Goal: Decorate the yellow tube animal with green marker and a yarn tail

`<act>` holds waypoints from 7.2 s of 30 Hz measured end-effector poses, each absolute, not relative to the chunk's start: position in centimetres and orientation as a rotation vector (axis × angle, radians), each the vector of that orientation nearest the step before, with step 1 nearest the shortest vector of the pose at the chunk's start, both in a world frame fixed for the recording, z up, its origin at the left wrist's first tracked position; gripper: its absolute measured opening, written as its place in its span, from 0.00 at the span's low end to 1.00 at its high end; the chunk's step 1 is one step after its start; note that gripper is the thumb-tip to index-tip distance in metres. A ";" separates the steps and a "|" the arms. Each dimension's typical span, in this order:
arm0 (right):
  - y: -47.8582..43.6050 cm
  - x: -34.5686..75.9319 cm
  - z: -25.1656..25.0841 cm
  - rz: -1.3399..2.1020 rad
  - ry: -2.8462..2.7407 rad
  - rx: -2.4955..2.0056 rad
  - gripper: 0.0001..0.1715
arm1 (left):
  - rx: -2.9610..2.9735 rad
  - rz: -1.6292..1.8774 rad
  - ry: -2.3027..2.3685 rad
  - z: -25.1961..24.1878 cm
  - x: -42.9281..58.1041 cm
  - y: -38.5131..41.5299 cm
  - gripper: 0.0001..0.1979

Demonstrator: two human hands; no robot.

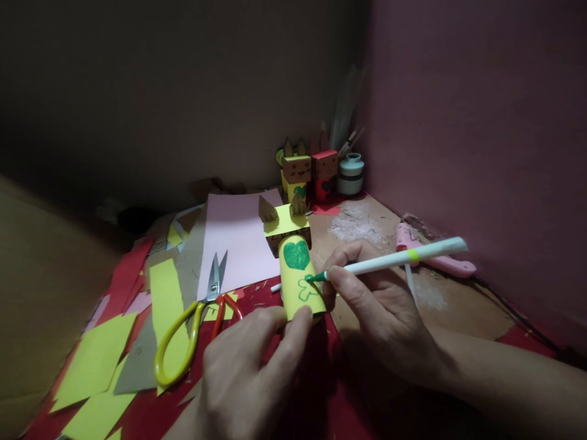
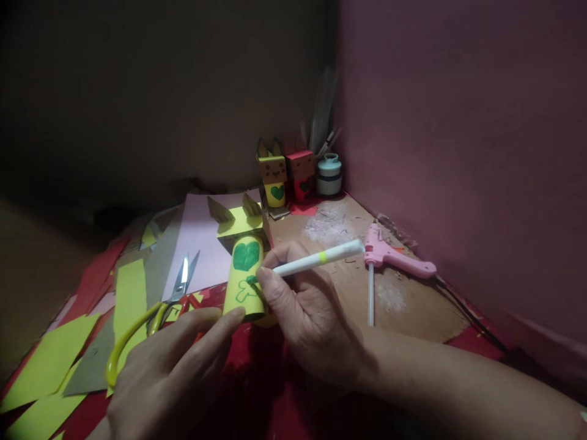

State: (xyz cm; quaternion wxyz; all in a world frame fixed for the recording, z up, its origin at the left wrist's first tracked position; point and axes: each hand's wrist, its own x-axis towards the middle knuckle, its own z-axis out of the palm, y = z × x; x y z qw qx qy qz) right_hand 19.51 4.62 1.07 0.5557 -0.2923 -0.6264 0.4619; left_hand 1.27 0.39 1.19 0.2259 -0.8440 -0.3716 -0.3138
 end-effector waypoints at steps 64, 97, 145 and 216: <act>4.6 19.7 0.9 1.121 -1.445 -0.664 0.07 | -2.299 -0.842 -1.076 1.5 1.5 0.3 0.12; 4.6 19.6 1.0 1.159 -1.397 -0.656 0.07 | -2.363 -0.868 -1.039 1.1 1.1 0.2 0.12; 4.5 19.8 1.1 1.149 -1.455 -0.678 0.07 | -2.373 -0.820 -1.053 1.0 1.1 0.2 0.13; 0.5 15.2 2.8 0.886 -1.432 -0.347 0.13 | -1.859 -3.156 -1.594 2.3 3.5 -0.5 0.22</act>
